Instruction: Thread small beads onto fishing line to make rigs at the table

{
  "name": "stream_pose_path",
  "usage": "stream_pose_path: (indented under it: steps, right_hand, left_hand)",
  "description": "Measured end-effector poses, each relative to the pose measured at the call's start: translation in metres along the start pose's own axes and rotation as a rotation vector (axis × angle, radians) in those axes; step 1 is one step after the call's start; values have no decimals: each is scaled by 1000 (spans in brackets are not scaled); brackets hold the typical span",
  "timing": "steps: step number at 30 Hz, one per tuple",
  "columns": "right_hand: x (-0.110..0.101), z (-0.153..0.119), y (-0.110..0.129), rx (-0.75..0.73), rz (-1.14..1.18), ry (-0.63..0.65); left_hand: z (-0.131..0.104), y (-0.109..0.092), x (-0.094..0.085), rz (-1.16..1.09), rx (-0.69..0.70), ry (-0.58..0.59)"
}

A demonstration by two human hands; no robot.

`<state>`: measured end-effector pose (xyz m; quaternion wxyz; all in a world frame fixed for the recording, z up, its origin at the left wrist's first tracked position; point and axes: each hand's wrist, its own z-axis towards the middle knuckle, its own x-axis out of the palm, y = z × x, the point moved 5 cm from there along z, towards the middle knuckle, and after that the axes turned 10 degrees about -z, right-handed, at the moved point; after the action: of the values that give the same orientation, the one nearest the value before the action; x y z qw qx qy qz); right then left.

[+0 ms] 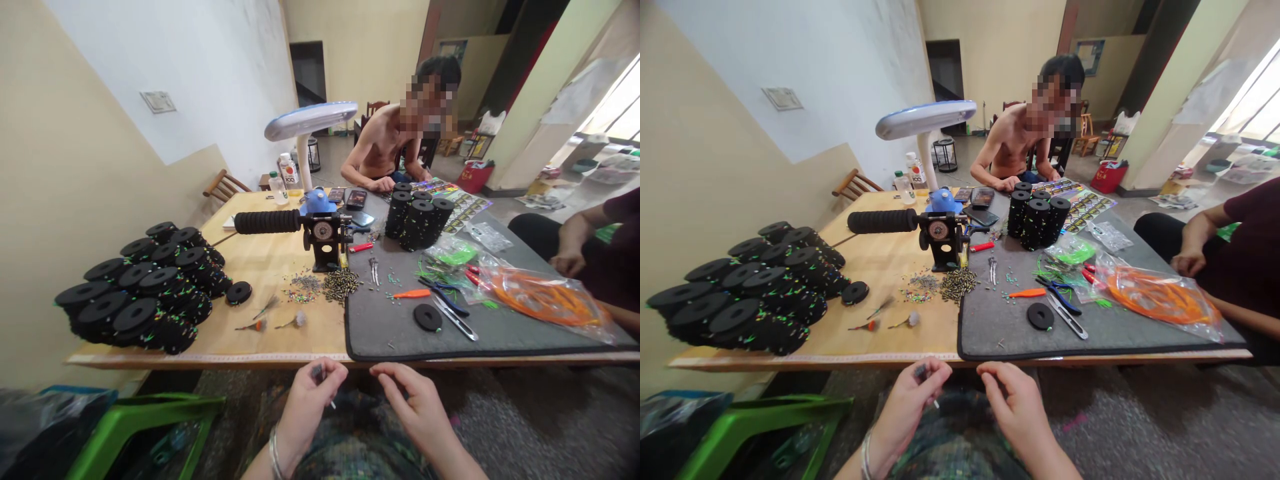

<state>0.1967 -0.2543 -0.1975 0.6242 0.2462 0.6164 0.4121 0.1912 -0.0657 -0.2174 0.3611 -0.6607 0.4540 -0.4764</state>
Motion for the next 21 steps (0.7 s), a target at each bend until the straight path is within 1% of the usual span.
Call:
stream_pose_path:
  steps: [3,5,8,11,14,16,18,21]
  right_hand:
    - [-10,2,3,40,62,-63]
    - [-7,4,8,91,202,-38]
    - [14,9,18,184,484,83]
    - [39,12,24,244,634,216]
    - [56,14,20,244,626,286]
    - [61,13,15,235,556,300]
    - [61,12,12,213,465,297]
    - [53,12,13,153,322,247]
  left_hand:
    - [-1,-1,0,24,10,1]
    - [-2,-4,1,72,43,3]
    - [-5,-12,5,174,122,30]
    - [-9,-17,9,235,175,64]
    - [-12,-17,9,261,200,84]
    - [-12,-15,8,280,209,92]
    - [-10,-14,8,301,210,100]
    - [-7,-17,10,369,243,113]
